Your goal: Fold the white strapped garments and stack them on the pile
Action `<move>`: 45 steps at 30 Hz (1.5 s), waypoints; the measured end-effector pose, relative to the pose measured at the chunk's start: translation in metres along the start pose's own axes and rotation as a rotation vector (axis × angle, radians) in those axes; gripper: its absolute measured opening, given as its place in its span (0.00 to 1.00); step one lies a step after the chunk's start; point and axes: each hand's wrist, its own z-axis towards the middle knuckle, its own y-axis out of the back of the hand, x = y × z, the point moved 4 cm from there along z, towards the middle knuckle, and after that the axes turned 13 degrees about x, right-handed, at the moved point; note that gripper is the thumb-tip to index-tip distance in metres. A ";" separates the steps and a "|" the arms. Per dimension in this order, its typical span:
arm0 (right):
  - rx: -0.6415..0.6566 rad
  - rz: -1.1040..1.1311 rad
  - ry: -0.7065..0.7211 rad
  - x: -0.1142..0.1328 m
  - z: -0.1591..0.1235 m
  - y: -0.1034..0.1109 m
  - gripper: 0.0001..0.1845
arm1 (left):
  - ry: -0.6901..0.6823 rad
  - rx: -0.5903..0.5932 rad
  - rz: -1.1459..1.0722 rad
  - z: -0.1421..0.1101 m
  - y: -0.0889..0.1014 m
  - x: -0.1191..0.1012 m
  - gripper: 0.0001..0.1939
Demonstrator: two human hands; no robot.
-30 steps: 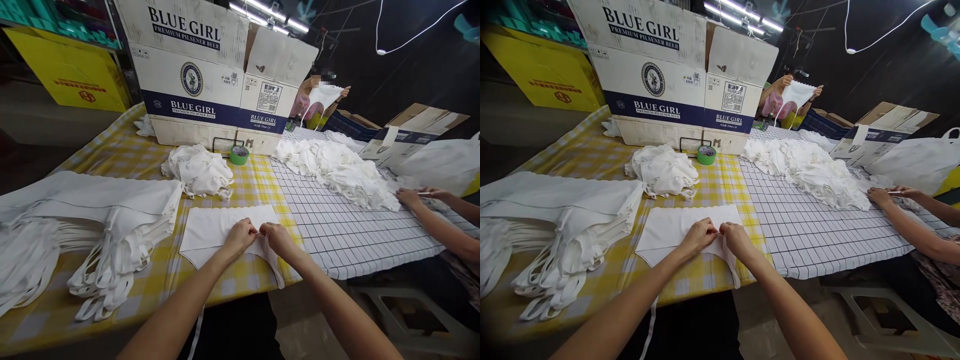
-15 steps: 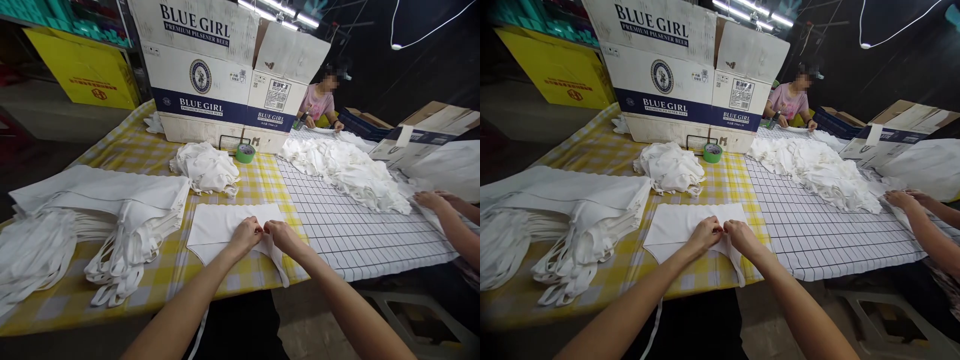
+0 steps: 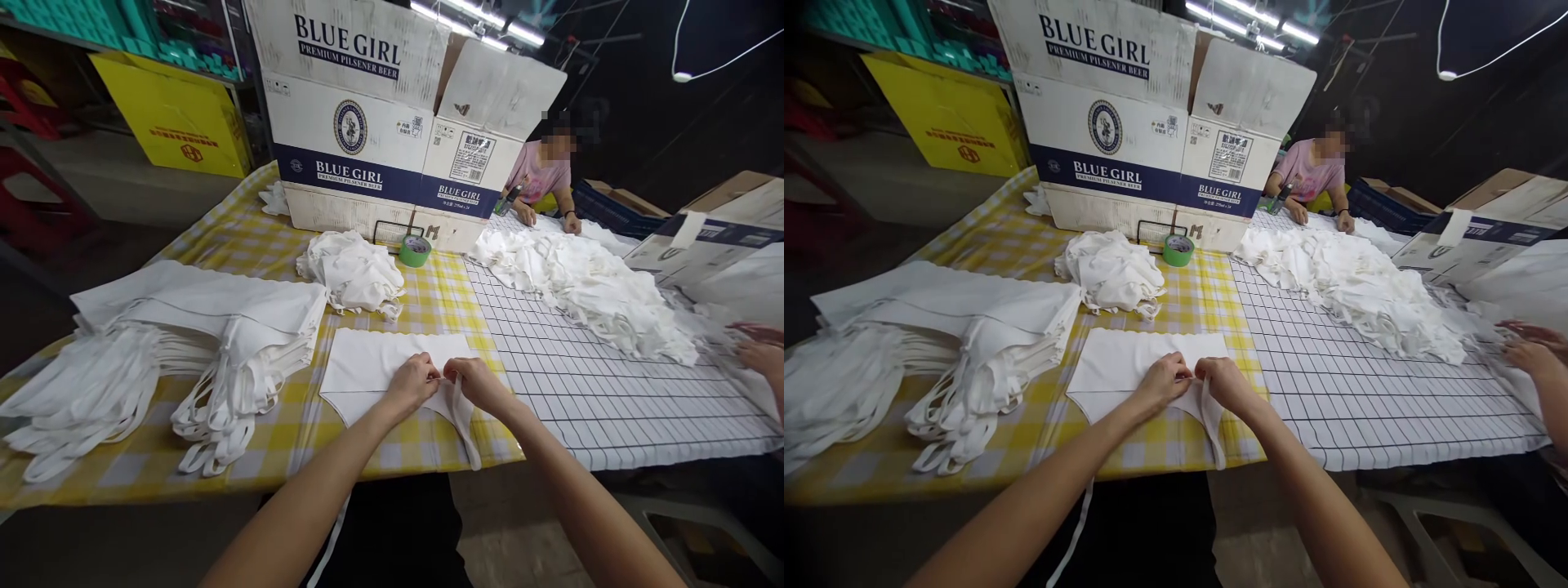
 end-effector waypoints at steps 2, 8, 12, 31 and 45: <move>0.005 0.002 0.001 0.000 -0.001 -0.001 0.17 | 0.005 -0.001 0.003 0.000 -0.001 0.001 0.05; 0.006 0.000 0.003 0.001 0.001 -0.001 0.17 | 0.004 0.000 0.010 0.001 -0.002 0.002 0.05; 0.020 -0.004 0.011 0.002 0.001 -0.001 0.17 | 0.000 0.000 0.011 0.001 -0.002 0.002 0.05; -0.019 -0.022 -0.010 0.009 -0.001 -0.009 0.11 | -0.020 0.004 0.011 -0.003 -0.001 0.000 0.06; -0.211 0.379 -0.043 0.012 -0.009 -0.019 0.08 | -0.012 -0.003 0.055 -0.004 -0.001 -0.003 0.05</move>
